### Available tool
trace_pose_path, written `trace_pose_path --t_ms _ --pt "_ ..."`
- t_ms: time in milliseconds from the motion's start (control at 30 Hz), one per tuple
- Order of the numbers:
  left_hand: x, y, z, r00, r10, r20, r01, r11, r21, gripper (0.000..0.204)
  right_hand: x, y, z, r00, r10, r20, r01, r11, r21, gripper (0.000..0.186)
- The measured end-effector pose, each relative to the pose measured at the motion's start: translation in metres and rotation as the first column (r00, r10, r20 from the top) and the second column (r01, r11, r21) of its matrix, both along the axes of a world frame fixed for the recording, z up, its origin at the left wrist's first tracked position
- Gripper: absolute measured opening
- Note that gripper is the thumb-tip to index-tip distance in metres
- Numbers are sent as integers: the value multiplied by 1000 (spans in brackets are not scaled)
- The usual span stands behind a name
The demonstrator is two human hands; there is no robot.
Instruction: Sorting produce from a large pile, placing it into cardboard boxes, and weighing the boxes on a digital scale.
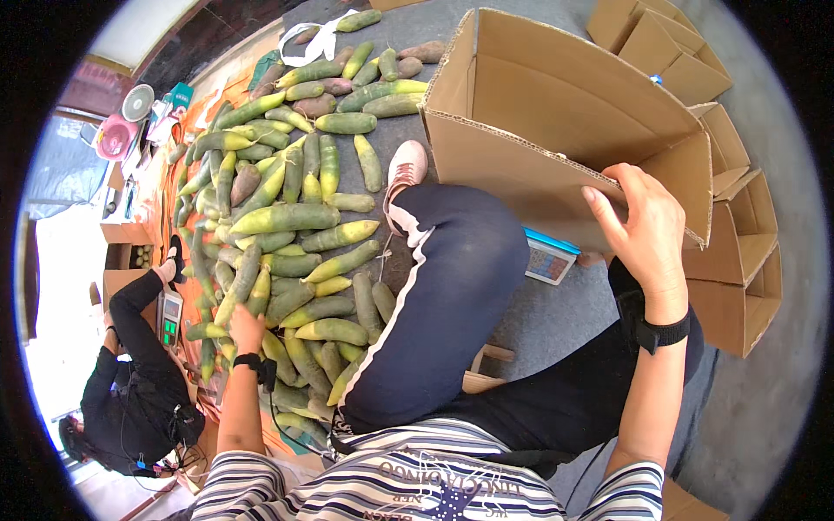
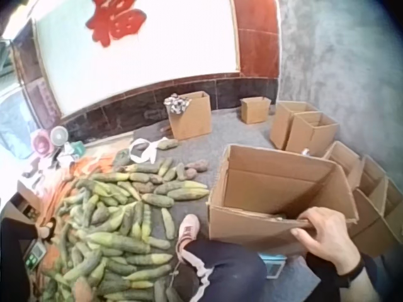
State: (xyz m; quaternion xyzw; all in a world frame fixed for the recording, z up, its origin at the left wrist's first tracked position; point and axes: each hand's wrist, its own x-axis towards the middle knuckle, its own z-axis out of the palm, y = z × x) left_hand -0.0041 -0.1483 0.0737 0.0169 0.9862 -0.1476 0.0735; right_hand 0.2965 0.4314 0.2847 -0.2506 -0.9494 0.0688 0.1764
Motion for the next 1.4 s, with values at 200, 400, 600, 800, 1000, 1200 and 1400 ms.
trace_pose_path --t_ms 200,400,600,800,1000,1200,1400 --pt "-2 -88 -18 994 79 74 -84 994 71 66 -5 -1 -2 999 38 -38 -36 998 41 30" --pt "14 -38 -13 993 -15 119 -11 977 212 70 3 5 -5 999 4 -42 0 995 96 31" --pt "40 27 10 742 227 631 -670 278 688 40 5 12 -7 992 82 -98 -76 995 66 33" --pt "82 162 110 845 -179 505 -481 162 862 45 13 14 -10 994 60 -87 -55 997 56 34" --pt "69 270 252 818 -558 -139 251 129 959 57 15 9 -8 997 55 -57 -51 997 58 34" --pt "89 409 287 444 -819 -363 606 -25 795 42 20 9 -11 994 84 -64 -81 996 43 36" --pt "61 383 224 599 -777 -193 342 31 939 33 15 11 -11 987 126 -97 -125 992 17 34"
